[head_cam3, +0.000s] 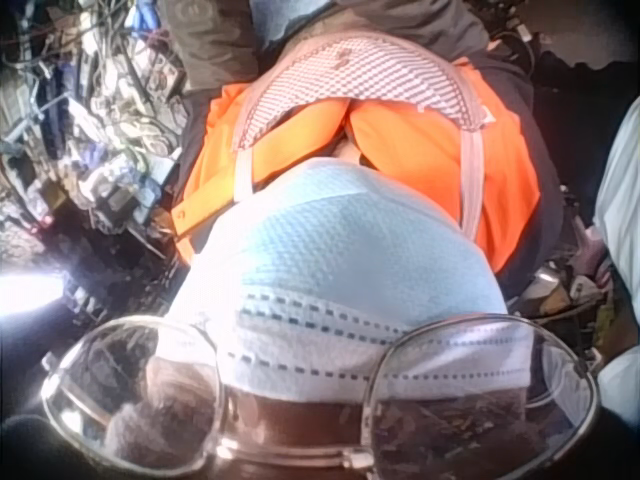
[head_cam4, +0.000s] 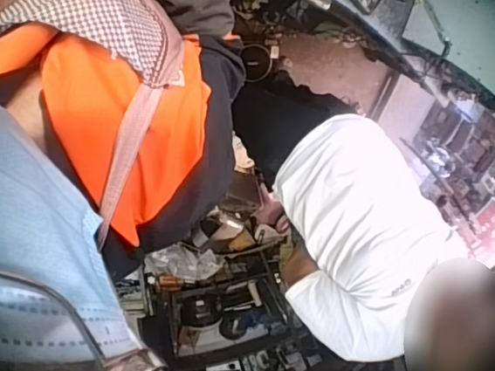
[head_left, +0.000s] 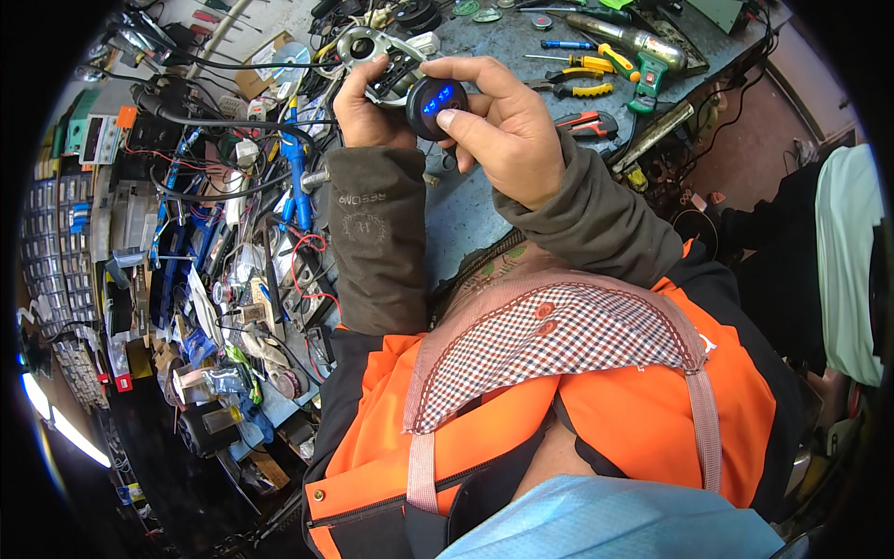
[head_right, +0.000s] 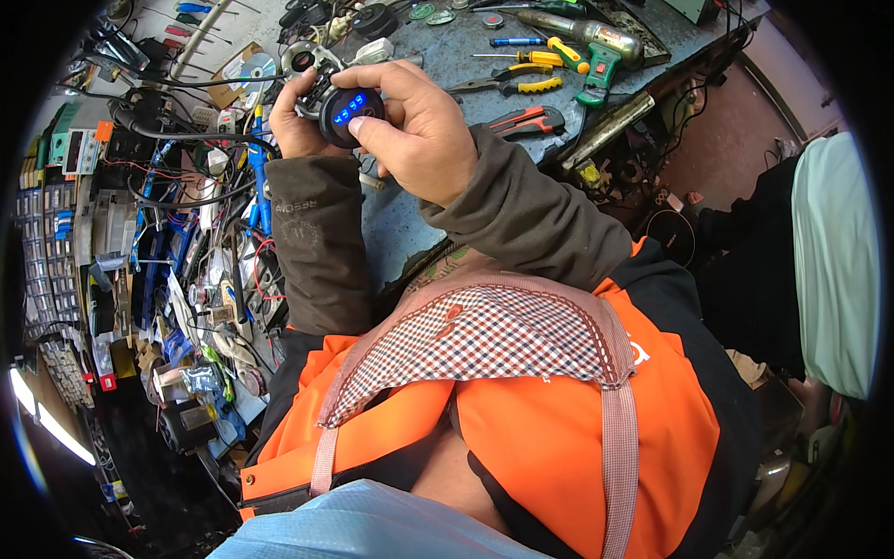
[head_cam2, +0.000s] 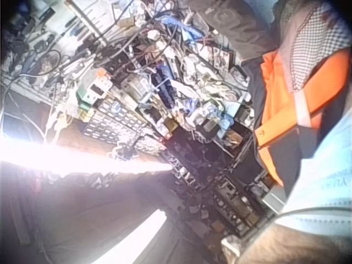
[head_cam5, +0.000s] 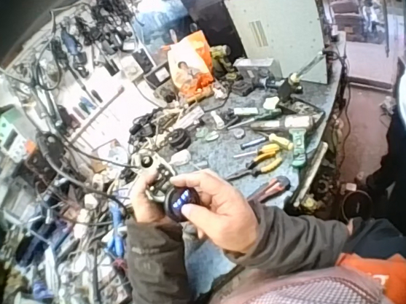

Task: The person assembles and tests a small electronic device on a cluttered workbench. They connect wires, use a screwdriver to secure components, and test a circular module that lights up with blue LEDs. The person then uses a multimeter to check continuity on a small connector.

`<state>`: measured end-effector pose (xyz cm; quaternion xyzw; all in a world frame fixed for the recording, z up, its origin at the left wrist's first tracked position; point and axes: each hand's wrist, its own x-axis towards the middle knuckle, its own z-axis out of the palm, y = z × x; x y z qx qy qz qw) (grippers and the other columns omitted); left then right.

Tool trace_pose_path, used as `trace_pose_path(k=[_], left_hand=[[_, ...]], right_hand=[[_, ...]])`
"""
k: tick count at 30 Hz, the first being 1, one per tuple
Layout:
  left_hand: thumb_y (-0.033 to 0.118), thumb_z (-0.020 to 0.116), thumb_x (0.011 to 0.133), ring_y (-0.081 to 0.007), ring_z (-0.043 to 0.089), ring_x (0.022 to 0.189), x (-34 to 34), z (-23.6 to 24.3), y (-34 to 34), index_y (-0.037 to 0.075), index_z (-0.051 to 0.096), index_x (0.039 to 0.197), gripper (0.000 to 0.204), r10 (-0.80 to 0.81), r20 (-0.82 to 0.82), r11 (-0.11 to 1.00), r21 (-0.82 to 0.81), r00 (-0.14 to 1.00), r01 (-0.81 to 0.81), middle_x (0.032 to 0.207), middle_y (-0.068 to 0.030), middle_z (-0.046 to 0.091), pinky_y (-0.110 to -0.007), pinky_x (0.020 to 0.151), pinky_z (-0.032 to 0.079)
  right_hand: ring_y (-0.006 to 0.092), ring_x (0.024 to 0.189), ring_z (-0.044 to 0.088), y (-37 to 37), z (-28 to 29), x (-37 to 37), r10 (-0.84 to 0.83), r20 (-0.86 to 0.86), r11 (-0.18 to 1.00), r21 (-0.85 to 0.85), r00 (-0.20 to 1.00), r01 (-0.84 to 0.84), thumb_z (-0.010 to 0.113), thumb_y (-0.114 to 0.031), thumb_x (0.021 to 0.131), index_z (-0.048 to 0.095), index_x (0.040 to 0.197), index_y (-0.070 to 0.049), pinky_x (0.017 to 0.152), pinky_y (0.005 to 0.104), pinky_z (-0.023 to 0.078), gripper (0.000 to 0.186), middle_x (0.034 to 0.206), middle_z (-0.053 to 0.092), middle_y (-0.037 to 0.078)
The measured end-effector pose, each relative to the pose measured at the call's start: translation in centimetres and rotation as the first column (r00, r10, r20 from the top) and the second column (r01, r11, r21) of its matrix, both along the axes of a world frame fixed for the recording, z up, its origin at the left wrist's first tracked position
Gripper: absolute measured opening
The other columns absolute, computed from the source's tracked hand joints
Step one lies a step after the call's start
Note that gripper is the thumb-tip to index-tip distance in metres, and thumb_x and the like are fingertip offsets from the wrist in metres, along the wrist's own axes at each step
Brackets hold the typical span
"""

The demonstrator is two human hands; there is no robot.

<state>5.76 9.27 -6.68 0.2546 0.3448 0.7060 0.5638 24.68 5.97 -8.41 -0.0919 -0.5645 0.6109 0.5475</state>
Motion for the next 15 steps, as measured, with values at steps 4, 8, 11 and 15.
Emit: trace_pose_path(k=[4,8,11,15], left_hand=[[0.030,0.066,0.092,-0.0305,0.072,0.090,-0.3,-0.2,0.1,-0.001,0.066,0.112,0.037,-0.001,-0.005,1.000,0.010,1.000,0.001,0.104,-0.0152,0.073,-0.045,0.082,0.062],[0.031,0.067,0.093,-0.0302,0.073,0.091,-0.3,-0.2,0.0,0.000,0.067,0.112,0.036,-0.016,0.035,1.000,0.000,0.999,0.016,0.105,-0.0146,0.074,-0.045,0.082,0.062],[0.031,0.067,0.093,-0.0291,0.073,0.090,-0.3,0.1,-0.4,0.003,0.068,0.110,0.033,-0.012,0.049,1.000,0.016,0.999,0.011,0.103,-0.0131,0.075,-0.044,0.081,0.062],[0.035,0.060,0.094,-0.0337,0.074,0.086,-0.3,0.9,-1.0,-0.001,0.068,0.109,0.040,0.014,-0.107,1.000,-0.004,0.994,-0.015,0.092,-0.0189,0.076,-0.047,0.086,0.061]], right_hand=[[0.0064,0.076,0.061,-0.1,0.1,0.0,-0.003,-0.021,1.000,0.003,1.000,0.003,0.058,0.004,0.098,0.055,0.144,-0.003,0.061,0.0196,0.051,0.047,0.106,0.063,0.008],[0.0067,0.076,0.063,-0.2,-0.3,-0.3,-0.106,-0.002,0.991,0.087,0.994,0.105,0.063,0.006,0.090,0.058,0.140,-0.002,0.059,0.0205,0.050,0.050,0.119,0.053,0.007],[0.0091,0.080,0.066,-0.3,-0.4,-0.4,-0.146,0.028,0.980,0.137,0.989,0.141,0.064,0.007,0.088,0.057,0.142,-0.003,0.062,0.0207,0.051,0.056,0.122,0.053,0.010],[0.0109,0.084,0.069,-0.3,-0.6,-0.6,-0.142,0.037,0.985,0.101,0.989,0.138,0.065,0.009,0.086,0.057,0.142,-0.004,0.064,0.0202,0.052,0.058,0.128,0.054,0.011]])
